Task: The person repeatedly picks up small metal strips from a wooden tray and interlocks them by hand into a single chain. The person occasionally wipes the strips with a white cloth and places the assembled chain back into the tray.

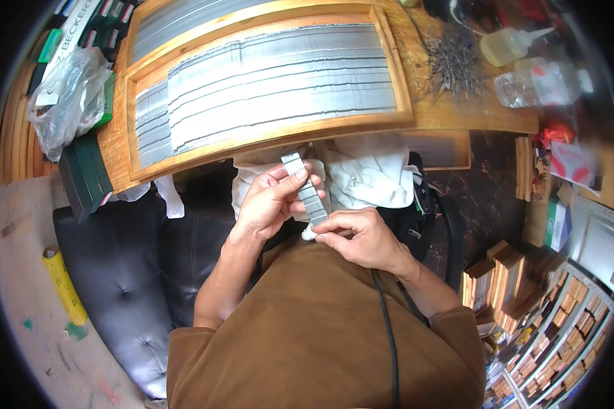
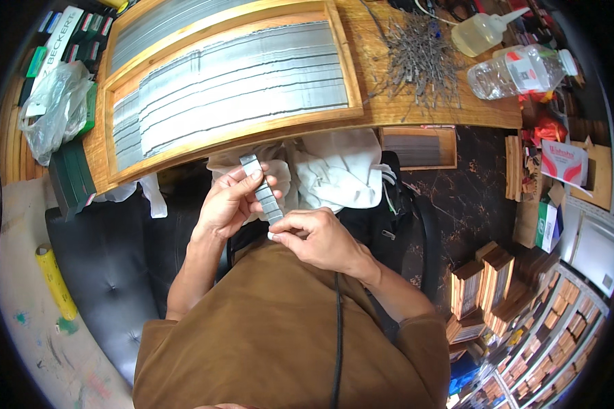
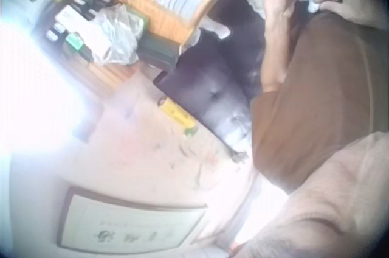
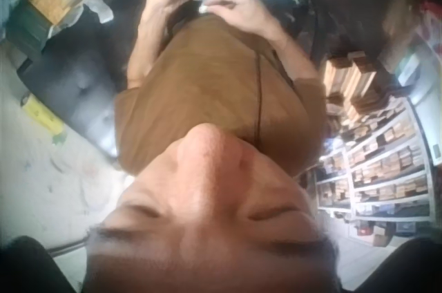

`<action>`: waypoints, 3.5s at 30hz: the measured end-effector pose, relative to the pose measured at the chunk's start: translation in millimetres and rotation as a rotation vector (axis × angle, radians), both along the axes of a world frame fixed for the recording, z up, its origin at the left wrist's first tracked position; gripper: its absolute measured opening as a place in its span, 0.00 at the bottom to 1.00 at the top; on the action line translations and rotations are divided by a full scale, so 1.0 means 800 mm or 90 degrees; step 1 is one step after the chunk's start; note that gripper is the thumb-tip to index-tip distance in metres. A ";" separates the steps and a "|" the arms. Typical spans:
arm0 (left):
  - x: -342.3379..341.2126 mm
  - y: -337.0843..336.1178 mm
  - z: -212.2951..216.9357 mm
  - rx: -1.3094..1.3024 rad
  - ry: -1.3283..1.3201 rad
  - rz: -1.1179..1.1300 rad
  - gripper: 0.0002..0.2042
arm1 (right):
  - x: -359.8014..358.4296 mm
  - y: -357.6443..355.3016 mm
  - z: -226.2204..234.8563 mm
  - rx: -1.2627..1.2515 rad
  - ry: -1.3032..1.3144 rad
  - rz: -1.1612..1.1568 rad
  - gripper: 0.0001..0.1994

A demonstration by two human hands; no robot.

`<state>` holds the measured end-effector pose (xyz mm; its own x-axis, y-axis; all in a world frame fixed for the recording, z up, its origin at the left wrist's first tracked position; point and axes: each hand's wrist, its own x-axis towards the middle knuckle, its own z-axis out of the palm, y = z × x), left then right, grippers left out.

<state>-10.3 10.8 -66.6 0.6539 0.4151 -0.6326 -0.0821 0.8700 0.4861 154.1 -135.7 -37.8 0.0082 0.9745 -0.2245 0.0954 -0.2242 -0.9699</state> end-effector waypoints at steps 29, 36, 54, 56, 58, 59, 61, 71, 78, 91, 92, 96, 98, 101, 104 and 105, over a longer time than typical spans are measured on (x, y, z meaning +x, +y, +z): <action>0.071 -0.058 -0.036 0.151 0.060 -0.274 0.07 | 0.111 -0.008 -0.080 0.004 0.098 -0.052 0.16; 0.072 -0.069 -0.044 0.251 0.078 -0.334 0.07 | 0.081 0.001 -0.079 -0.069 0.188 -0.048 0.29; 0.042 -0.027 -0.028 0.052 -0.025 -0.567 0.06 | 0.129 0.015 -0.115 0.045 -0.191 -0.288 0.11; 0.036 -0.027 -0.031 0.070 0.008 -0.466 0.06 | 0.147 0.007 -0.106 0.022 0.013 -0.319 0.16; 0.033 -0.025 -0.027 0.080 0.038 -0.390 0.06 | 0.163 -0.007 -0.080 -0.052 0.212 -0.182 0.23; 0.036 -0.026 -0.027 0.099 0.035 -0.384 0.06 | 0.144 -0.013 -0.077 -0.068 0.346 -0.195 0.25; 0.048 -0.033 -0.028 0.138 0.031 -0.371 0.07 | 0.134 -0.012 -0.080 -0.094 0.224 -0.034 0.23; 0.057 -0.033 -0.033 0.110 0.045 -0.475 0.05 | 0.076 0.011 -0.086 -0.052 -0.081 -0.146 0.08; 0.035 -0.030 -0.034 0.129 0.068 -0.153 0.21 | 0.121 0.015 -0.115 0.079 -0.183 -0.349 0.24; 0.044 -0.042 -0.067 -0.005 0.069 0.086 0.09 | 0.072 -0.004 -0.059 -0.076 0.068 -0.106 0.18; 0.052 -0.051 -0.057 0.002 0.085 0.113 0.07 | 0.060 0.002 -0.058 -0.033 -0.110 -0.107 0.19; 0.071 -0.077 -0.054 -0.006 0.016 0.260 0.09 | 0.024 0.022 -0.080 -0.100 -0.366 -0.239 0.20; 0.073 -0.078 -0.050 -0.009 0.026 0.316 0.09 | 0.023 0.025 -0.086 -0.131 -0.314 -0.244 0.16; 0.077 -0.086 -0.063 -0.021 0.007 0.310 0.09 | 0.022 0.022 -0.092 -0.050 -0.277 -0.208 0.11; 0.065 -0.084 -0.088 -0.022 0.003 0.256 0.11 | 0.029 0.014 -0.089 -0.044 -0.241 -0.182 0.10; 0.065 -0.083 -0.091 -0.017 -0.008 0.240 0.12 | 0.031 0.009 -0.088 -0.046 -0.240 -0.166 0.11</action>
